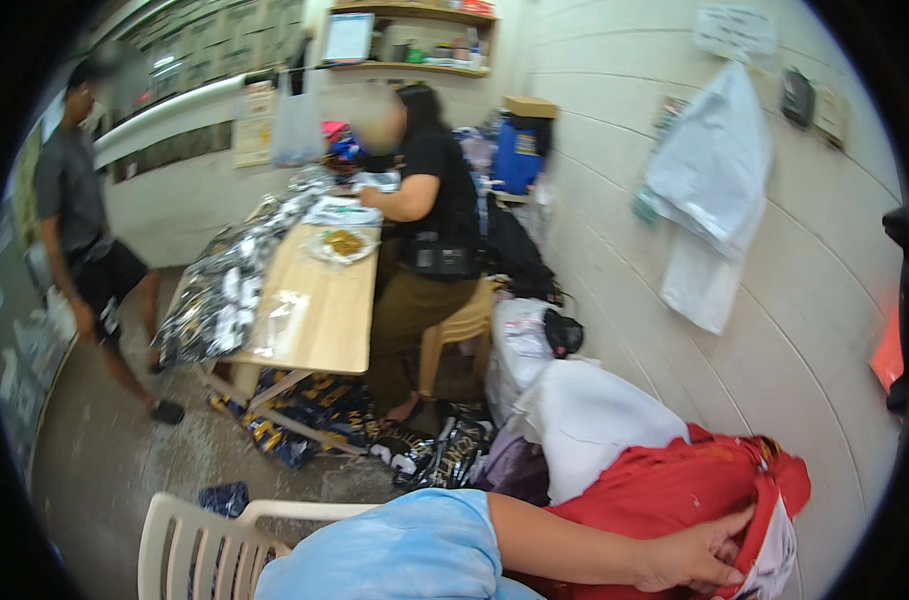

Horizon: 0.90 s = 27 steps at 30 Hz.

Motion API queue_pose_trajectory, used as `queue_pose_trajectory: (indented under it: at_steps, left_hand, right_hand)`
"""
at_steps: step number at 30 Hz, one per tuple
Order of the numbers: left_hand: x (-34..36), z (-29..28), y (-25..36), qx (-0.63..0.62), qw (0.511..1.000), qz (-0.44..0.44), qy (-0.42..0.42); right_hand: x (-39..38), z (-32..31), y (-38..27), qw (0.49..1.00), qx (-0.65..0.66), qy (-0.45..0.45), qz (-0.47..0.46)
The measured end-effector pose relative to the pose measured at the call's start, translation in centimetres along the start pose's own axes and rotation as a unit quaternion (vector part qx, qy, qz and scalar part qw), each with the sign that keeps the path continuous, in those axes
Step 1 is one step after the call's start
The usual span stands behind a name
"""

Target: The person uses a small knife to cut along the seam of a red and white garment. They repeatedly adjust the fabric and continue cutting along the edge, removing small pieces of material.

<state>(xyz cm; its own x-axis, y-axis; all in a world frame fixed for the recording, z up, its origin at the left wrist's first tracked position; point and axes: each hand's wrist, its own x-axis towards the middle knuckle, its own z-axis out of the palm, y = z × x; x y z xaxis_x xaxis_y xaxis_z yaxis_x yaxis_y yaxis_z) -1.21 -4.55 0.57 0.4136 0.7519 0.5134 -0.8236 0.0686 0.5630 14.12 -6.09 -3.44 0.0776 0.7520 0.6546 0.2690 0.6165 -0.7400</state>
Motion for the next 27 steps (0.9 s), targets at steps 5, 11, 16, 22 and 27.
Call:
queue_pose_trajectory:
  at_steps: [5,11,16,22,27]
  left_hand:
    - [-0.6,-0.4,-0.5,0.001,0.997,-0.026,0.076]
    - [-0.4,-0.8,-1.1,-0.040,0.995,-0.042,0.076]
    - [0.3,-1.5,-1.7,0.004,0.986,-0.049,0.159]
    - [1.6,-2.3,-1.3,0.173,0.967,-0.102,0.156]
    - [4.0,-1.7,-2.5,0.155,0.979,-0.055,0.118]
  right_hand:
    - [-0.1,1.4,-0.5,0.994,0.029,0.093,0.042]
    - [-0.5,-0.5,0.6,0.997,-0.021,0.074,0.022]
    - [-1.2,-2.4,1.3,0.988,0.011,0.018,0.152]
    - [-1.0,-3.9,0.9,0.995,0.058,0.007,0.077]
    - [1.1,-6.8,1.1,0.997,0.029,-0.063,0.045]
